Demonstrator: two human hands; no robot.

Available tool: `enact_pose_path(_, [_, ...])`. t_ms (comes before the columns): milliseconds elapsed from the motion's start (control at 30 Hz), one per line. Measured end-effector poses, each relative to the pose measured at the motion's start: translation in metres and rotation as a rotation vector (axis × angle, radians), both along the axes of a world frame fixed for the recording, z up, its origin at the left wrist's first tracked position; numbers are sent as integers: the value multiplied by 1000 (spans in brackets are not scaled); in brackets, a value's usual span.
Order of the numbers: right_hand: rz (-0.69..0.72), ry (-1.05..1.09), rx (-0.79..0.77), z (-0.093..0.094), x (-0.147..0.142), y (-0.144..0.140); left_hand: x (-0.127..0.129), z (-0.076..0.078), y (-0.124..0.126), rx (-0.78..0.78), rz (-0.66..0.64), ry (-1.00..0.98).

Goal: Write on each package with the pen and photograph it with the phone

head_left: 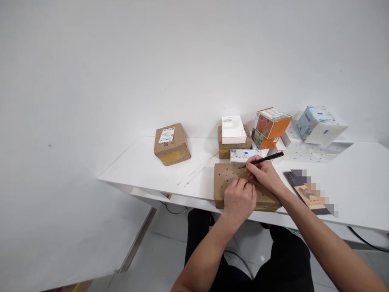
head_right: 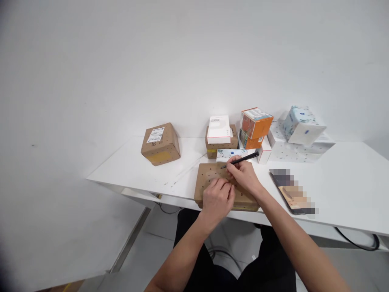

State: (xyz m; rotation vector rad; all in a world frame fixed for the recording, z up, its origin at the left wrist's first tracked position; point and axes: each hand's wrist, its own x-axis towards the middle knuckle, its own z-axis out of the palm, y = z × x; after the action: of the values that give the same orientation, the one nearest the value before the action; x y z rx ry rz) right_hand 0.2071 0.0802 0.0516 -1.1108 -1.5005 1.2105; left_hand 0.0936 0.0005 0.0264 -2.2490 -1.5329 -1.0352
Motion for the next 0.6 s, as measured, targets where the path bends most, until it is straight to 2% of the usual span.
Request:
enact_pose_path(167, [23,-59,34,-8,-4,-2,0,-3,2,37,9,-3])
enact_pose_path(600, [39,-188,124,-14,-3,-3,0,-4,1,54,13,-4])
